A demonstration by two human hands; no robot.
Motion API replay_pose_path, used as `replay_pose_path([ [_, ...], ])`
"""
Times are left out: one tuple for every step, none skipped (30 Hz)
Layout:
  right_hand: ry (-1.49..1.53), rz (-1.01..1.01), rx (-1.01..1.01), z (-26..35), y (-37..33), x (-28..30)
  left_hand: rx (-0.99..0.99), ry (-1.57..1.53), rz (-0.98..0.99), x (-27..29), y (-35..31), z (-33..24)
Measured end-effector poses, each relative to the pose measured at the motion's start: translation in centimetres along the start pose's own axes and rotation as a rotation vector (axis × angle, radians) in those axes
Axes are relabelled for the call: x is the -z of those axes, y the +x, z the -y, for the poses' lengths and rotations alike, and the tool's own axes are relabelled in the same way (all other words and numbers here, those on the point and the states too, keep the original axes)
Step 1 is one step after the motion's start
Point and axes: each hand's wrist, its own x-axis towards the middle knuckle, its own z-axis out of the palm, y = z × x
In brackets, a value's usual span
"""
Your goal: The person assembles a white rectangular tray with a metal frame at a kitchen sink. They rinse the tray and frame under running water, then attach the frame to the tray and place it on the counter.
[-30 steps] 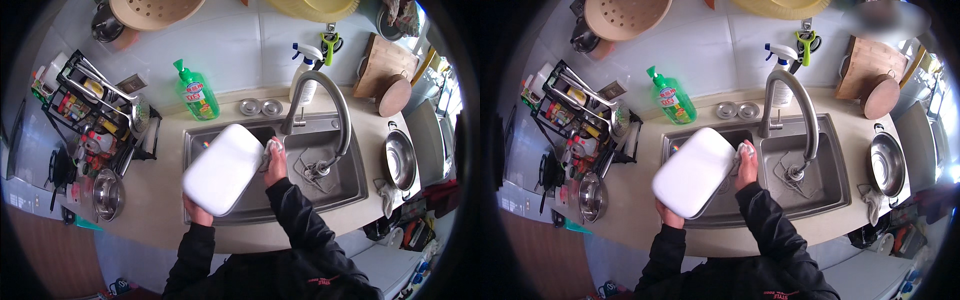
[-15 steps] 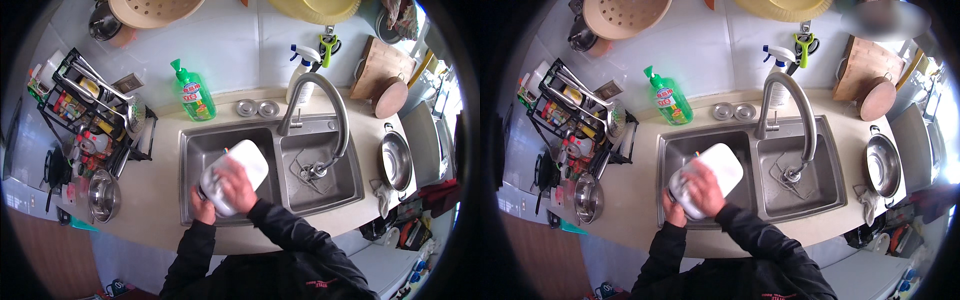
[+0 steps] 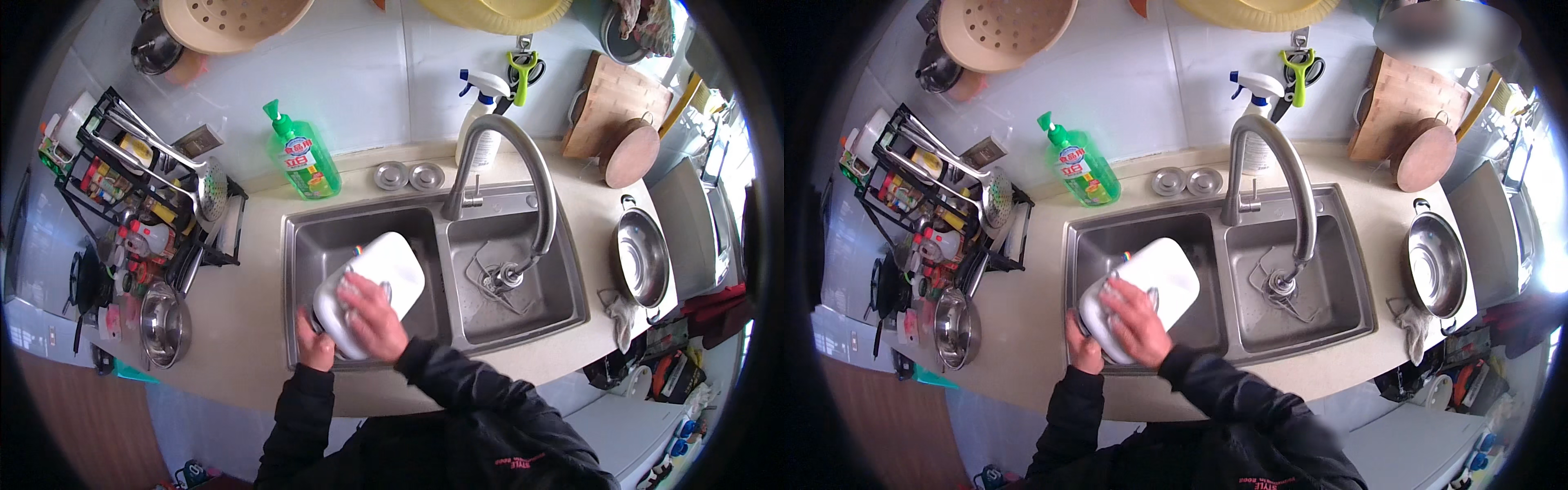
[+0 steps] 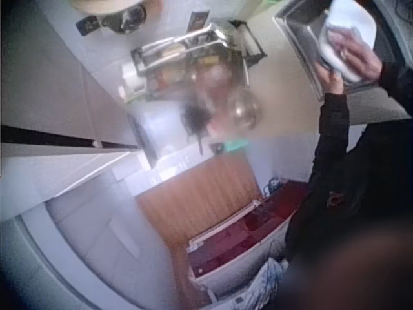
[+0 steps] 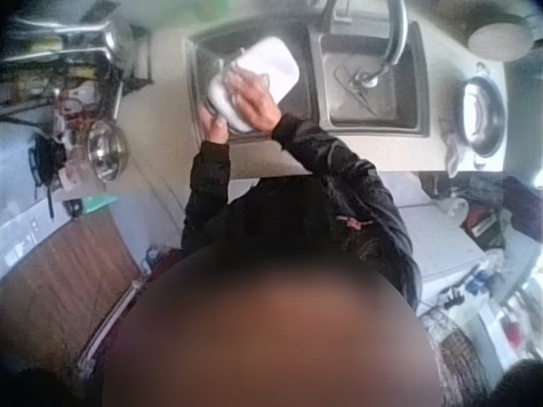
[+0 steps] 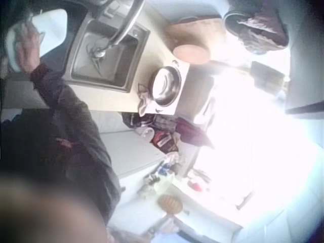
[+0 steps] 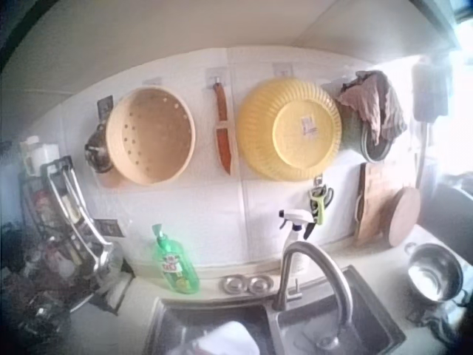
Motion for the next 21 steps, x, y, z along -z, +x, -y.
replay_pose_path([
  [-0.018, -0.065, 0.009, -1.2, 0.9, 0.6, -0.009, 0.024, 0.040, 0.4, 0.0, -0.7],
  [-0.073, -0.102, -0.002, -2.8, 2.0, 1.4, -0.037, 0.008, 0.043, 0.6, -0.2, -1.3],
  [-0.116, -0.186, -0.026, -4.7, 3.0, 2.6, -0.036, -0.048, 0.051, 0.6, -0.4, -1.8],
  [-0.174, -0.262, -0.058, -6.4, 3.6, 3.8, -0.027, -0.066, 0.055, 0.7, -0.7, -2.4],
  [-0.100, -0.321, -0.167, -7.7, 3.6, 4.6, -0.048, -0.055, 0.067, 0.8, -1.0, -2.8],
  [-0.019, -0.384, -0.324, -8.6, 3.4, 5.1, -0.062, -0.022, 0.084, 0.8, -1.3, -3.1],
  [0.034, -0.395, -0.379, -8.8, 2.6, 5.1, -0.082, 0.003, 0.092, 0.6, -1.5, -3.2],
  [0.040, -0.410, -0.350, -8.5, 1.5, 4.5, -0.096, 0.056, 0.102, 0.4, -1.6, -3.1],
  [0.044, -0.435, -0.358, -7.6, 0.4, 3.2, -0.114, 0.102, 0.104, 0.0, -1.6, -2.8],
  [0.066, -0.458, -0.444, -6.4, -0.6, 1.8, -0.128, 0.150, 0.107, -0.3, -1.8, -2.6],
  [0.056, -0.399, -0.374, -4.8, -2.0, 0.4, -0.132, 0.149, 0.074, -0.9, -1.6, -2.1],
  [0.063, -0.340, -0.377, -3.2, -3.0, -0.8, -0.089, 0.130, 0.089, -1.4, -1.3, -1.7],
  [0.174, -0.351, -0.463, -1.8, -3.5, -1.7, -0.151, 0.271, 0.099, -1.3, -1.3, -1.7],
  [0.261, -0.354, -0.502, -0.7, -3.8, -2.2, -0.153, 0.409, 0.117, -1.2, -1.2, -1.6],
  [0.384, -0.360, -0.586, -0.6, -3.3, -1.8, -0.263, 0.555, 0.163, -1.4, -1.1, -1.7],
  [0.592, -0.481, -0.739, -0.6, -2.4, -1.6, -0.374, 0.711, 0.195, -1.3, -1.0, -1.8],
  [0.736, -0.443, -0.771, -0.9, -1.8, -0.7, -0.426, 0.820, 0.298, -1.5, -0.9, -2.0],
  [0.880, -0.407, -0.808, -1.4, -1.2, 0.6, -0.596, 0.838, 0.398, -1.5, -0.6, -2.3],
  [0.982, -0.380, -0.764, -1.7, -1.0, 1.5, -0.653, 0.838, 0.458, -1.5, -0.4, -2.6],
  [0.934, -0.357, -0.898, -2.1, -0.8, 2.3, -0.710, 0.835, 0.518, -1.5, -0.2, -2.8],
  [0.915, -0.369, -0.937, -2.4, -0.8, 2.7, -0.743, 0.819, 0.509, -1.5, 0.2, -3.0],
])
